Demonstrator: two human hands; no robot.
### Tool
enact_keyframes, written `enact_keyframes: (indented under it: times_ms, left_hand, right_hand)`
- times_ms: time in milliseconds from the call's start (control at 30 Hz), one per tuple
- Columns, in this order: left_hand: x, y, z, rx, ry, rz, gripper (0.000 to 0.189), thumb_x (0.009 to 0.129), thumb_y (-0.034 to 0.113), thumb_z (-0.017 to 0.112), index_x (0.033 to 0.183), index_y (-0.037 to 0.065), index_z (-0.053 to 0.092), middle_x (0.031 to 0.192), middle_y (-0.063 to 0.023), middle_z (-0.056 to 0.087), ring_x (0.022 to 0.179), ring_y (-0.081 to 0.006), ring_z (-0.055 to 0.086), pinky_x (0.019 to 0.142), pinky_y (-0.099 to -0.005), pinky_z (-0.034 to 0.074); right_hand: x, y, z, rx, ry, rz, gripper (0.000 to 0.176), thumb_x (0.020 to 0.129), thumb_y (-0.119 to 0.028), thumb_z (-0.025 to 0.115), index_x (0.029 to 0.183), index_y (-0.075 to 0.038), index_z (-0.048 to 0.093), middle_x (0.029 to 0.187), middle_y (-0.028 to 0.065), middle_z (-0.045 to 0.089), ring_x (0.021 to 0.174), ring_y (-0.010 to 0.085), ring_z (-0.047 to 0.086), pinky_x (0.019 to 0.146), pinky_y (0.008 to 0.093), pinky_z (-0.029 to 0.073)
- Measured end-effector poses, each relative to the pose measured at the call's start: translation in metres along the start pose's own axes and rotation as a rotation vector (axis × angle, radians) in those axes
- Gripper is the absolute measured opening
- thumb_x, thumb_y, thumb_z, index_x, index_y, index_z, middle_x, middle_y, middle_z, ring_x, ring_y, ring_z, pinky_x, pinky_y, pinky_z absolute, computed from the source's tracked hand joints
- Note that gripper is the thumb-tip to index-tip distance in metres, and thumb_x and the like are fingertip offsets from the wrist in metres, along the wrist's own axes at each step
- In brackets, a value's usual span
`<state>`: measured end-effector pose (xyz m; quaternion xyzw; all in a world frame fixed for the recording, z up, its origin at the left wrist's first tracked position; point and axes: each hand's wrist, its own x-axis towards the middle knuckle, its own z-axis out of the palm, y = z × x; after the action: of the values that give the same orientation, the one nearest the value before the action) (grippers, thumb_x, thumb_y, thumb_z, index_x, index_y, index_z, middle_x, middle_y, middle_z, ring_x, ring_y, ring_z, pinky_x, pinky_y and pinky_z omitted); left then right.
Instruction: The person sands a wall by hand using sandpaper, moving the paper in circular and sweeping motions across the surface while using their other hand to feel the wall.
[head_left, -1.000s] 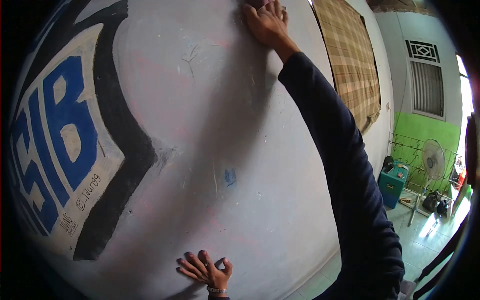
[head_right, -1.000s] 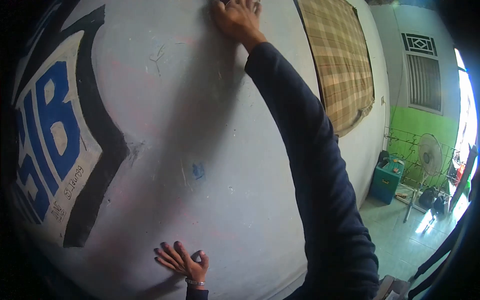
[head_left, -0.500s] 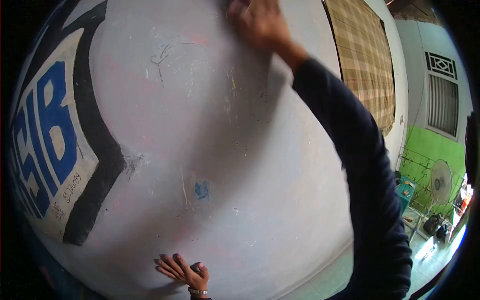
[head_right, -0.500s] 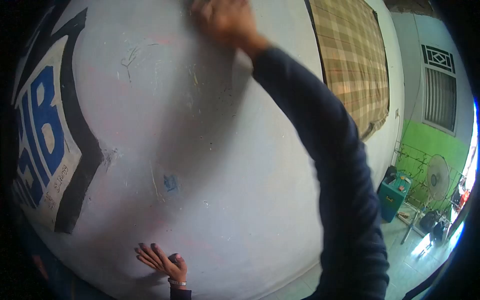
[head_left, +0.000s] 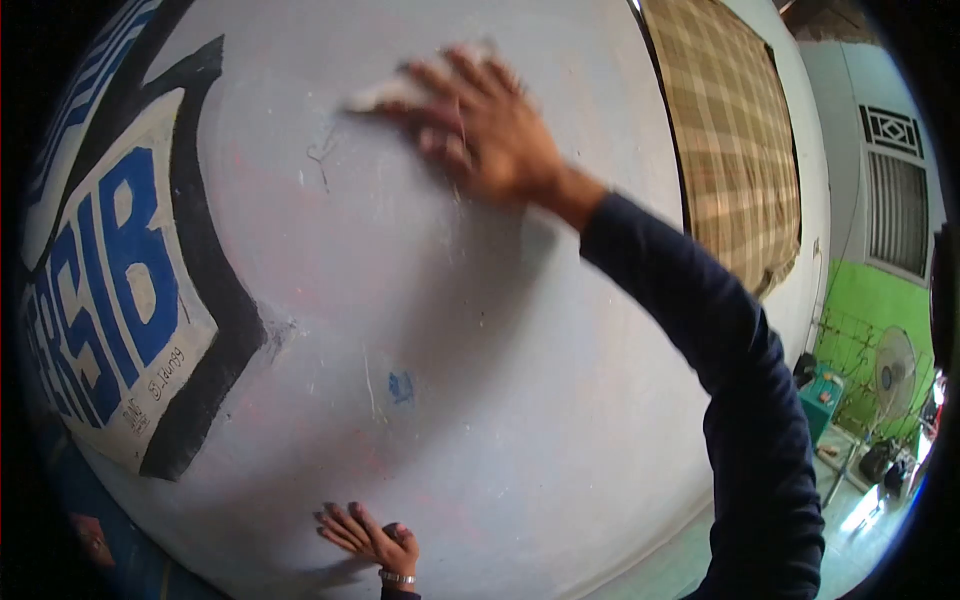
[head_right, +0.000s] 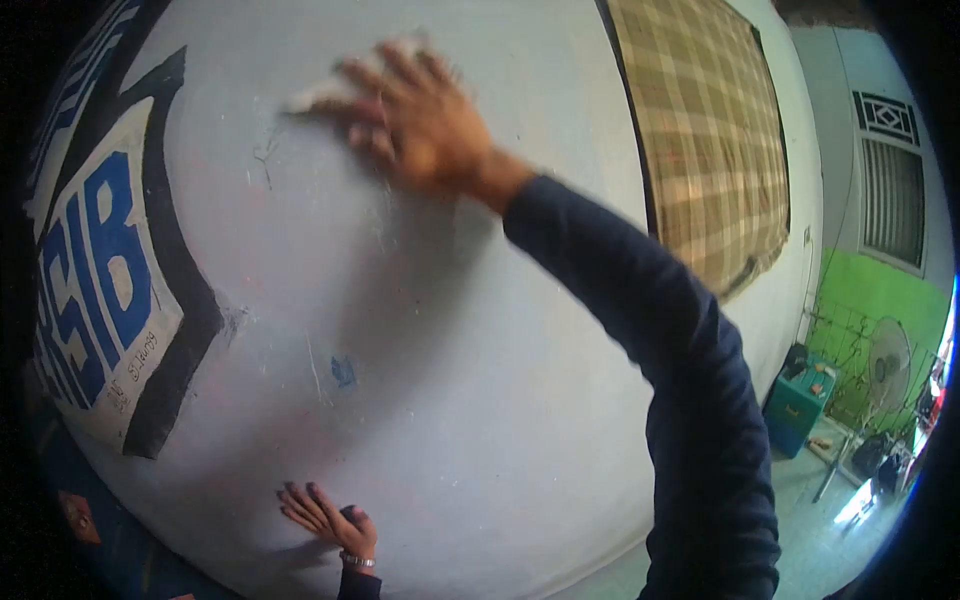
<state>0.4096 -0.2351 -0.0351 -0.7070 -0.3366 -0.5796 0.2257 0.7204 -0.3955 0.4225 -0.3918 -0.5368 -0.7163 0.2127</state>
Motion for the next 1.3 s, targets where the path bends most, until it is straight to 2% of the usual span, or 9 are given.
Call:
enact_keyframes:
  times_ms: [133, 333, 500, 667, 800, 1000, 1100, 1167, 1300]
  left_hand:
    - [-0.008, 0.001, 0.002, -0.016, -0.016, -0.044, 0.071, 0.098, 0.053, 0.032, 0.156, 0.012, 0.029, 0.163, -0.0217, 0.017, 0.148, -0.0511, 0.008, 0.115, -0.0689, 0.003]
    - [-0.001, 0.01, 0.002, -0.027, 0.03, -0.028, 0.073, 0.1, 0.055, 0.03, 0.154, 0.007, 0.03, 0.163, -0.0209, 0.017, 0.15, -0.0464, 0.01, 0.117, -0.0648, 0.002]
    - [-0.004, -0.003, -0.004, -0.05, -0.049, 0.023, 0.073, 0.098, 0.056, 0.034, 0.154, 0.009, 0.03, 0.162, -0.0209, 0.018, 0.149, -0.0474, 0.01, 0.116, -0.0661, 0.002]
    - [-0.011, -0.043, -0.015, -0.127, -0.079, 0.154, 0.075, 0.097, 0.056, 0.04, 0.154, 0.009, 0.03, 0.16, -0.0214, 0.024, 0.148, -0.049, 0.012, 0.114, -0.069, 0.005]
    - [-0.022, -0.096, -0.03, -0.147, 0.007, 0.007, 0.073, 0.095, 0.055, 0.043, 0.152, 0.011, 0.034, 0.16, -0.0224, 0.025, 0.147, -0.0502, 0.016, 0.111, -0.0724, 0.014]
    - [-0.012, -0.191, -0.033, 0.022, 0.024, -0.15, 0.078, 0.098, 0.061, 0.035, 0.156, 0.009, 0.026, 0.162, -0.0204, 0.02, 0.149, -0.0449, 0.015, 0.116, -0.0658, 0.013]
    - [-0.007, -0.217, -0.029, 0.07, 0.118, -0.082, 0.081, 0.097, 0.064, 0.028, 0.155, 0.008, 0.026, 0.161, -0.023, 0.021, 0.148, -0.0489, 0.013, 0.114, -0.0706, 0.011]
    - [-0.002, -0.211, -0.03, 0.026, 0.118, -0.07, 0.081, 0.097, 0.064, 0.028, 0.155, 0.008, 0.026, 0.161, -0.023, 0.02, 0.148, -0.0491, 0.013, 0.114, -0.0705, 0.011]
    - [0.005, -0.202, -0.032, 0.013, 0.105, -0.031, 0.083, 0.096, 0.065, 0.03, 0.156, 0.007, 0.025, 0.161, -0.0226, 0.021, 0.147, -0.0493, 0.015, 0.114, -0.069, 0.01]
  right_hand:
    - [0.038, 0.05, -0.017, 0.141, -0.098, 0.61, 0.057, 0.106, -0.036, 0.023, 0.158, -0.011, 0.019, 0.164, 0.0165, 0.014, 0.15, 0.0436, 0.007, 0.12, 0.0588, 0.001]
    - [0.018, 0.014, 0.014, -0.042, 0.125, -0.05, 0.049, 0.098, -0.047, 0.038, 0.144, -0.032, 0.049, 0.154, 0.008, 0.042, 0.143, 0.0363, 0.035, 0.118, 0.0587, 0.02]
    - [0.06, 0.029, -0.016, 0.02, -0.129, 0.701, 0.059, 0.104, -0.037, 0.027, 0.158, -0.014, 0.018, 0.164, 0.0166, 0.015, 0.149, 0.0453, 0.01, 0.12, 0.0592, 0.002]
    - [0.025, -0.012, 0.014, -0.116, 0.041, -0.151, 0.054, 0.101, -0.041, 0.037, 0.153, -0.024, 0.036, 0.156, 0.0127, 0.037, 0.146, 0.0361, 0.028, 0.118, 0.0618, 0.014]
    - [0.047, 0.053, -0.015, 0.064, -0.16, 0.722, 0.059, 0.104, -0.037, 0.026, 0.157, -0.012, 0.019, 0.164, 0.0184, 0.014, 0.15, 0.0425, 0.01, 0.121, 0.0551, 0.006]
    - [0.007, -0.031, 0.0, -0.08, -0.122, -0.041, 0.056, 0.098, -0.038, 0.043, 0.153, -0.037, 0.034, 0.162, 0.0041, 0.028, 0.149, 0.0353, 0.022, 0.119, 0.0599, 0.014]
    - [0.019, 0.056, 0.028, -0.12, -0.02, 0.239, 0.052, 0.097, -0.043, 0.046, 0.147, -0.03, 0.045, 0.154, 0.0078, 0.04, 0.134, 0.0367, 0.042, 0.112, 0.0518, 0.029]
    - [0.045, 0.042, -0.004, -0.156, -0.386, 0.827, 0.062, 0.106, -0.04, 0.025, 0.159, -0.011, 0.011, 0.165, 0.0145, 0.009, 0.15, 0.0405, 0.009, 0.122, 0.0539, 0.004]
    - [0.023, -0.027, 0.031, -0.282, -0.171, 0.249, 0.057, 0.105, -0.041, 0.026, 0.159, -0.023, 0.018, 0.166, 0.0103, 0.01, 0.151, 0.0398, 0.009, 0.12, 0.0586, 0.001]
